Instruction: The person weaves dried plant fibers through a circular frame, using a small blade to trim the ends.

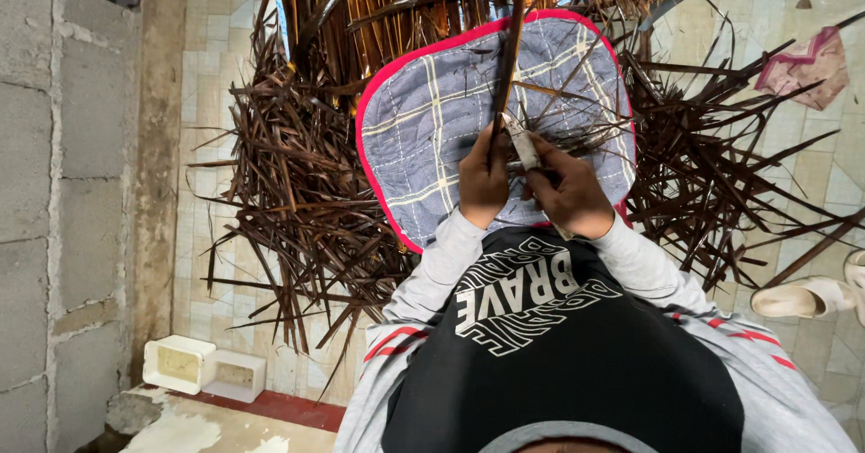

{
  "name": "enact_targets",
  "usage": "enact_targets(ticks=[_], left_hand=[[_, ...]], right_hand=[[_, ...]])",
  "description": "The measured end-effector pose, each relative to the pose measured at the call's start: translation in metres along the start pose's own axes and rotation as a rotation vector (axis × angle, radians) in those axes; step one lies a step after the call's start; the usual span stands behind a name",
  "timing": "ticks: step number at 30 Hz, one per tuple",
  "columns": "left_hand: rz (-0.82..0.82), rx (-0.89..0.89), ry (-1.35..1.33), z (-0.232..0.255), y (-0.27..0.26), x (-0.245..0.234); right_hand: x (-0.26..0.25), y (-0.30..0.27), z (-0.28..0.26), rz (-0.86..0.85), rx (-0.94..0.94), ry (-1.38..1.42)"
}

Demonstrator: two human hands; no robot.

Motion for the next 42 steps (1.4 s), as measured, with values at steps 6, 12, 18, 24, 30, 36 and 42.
enact_targets(ticks=[6, 12, 18, 24, 30, 36, 42], left_hand=[[0.041, 0.228, 0.032, 0.014, 0.006, -0.006], [-0.021, 0.466, 0.242, 0.010, 0.006, -0.016], [-0.103, 0.616, 0.554, 0.020, -0.004, -0.012], [-0.151, 0.477, 0.407, 0.024, 0.002, -0.014], [-0.199, 0.479, 0.507, 0.014, 0.006, -0.023], [-0.210, 0.542, 0.515, 0.016, 0.004, -0.028], [-0.217, 0.574, 0.559, -0.008, -0.010, -0.049]], right_hand=[[-0.002, -0.010, -0.019, 0.010, 0.023, -0.021], [-0.005, -0.011, -0.008, 0.012, 0.099, 0.164], [-0.037, -0.001, 0.012, 0.117, 0.025, 0.375], [-0.036, -0.003, 0.007, 0.141, -0.066, 0.312], [-0.039, -0.005, 0.004, 0.157, -0.013, 0.297], [-0.049, -0.004, 0.000, 0.193, -0.068, 0.370], [-0.073, -0.010, -0.031, 0.296, -0.142, 0.198]])
Point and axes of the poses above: each hand's wrist, its own y-axis towards the middle knuckle, its own x-axis out of the palm, z = x × y, the point moved 3 cm from there along y, towards the middle knuckle, and after that the axes turned 4 degrees about -y, right-handed, at the moved point
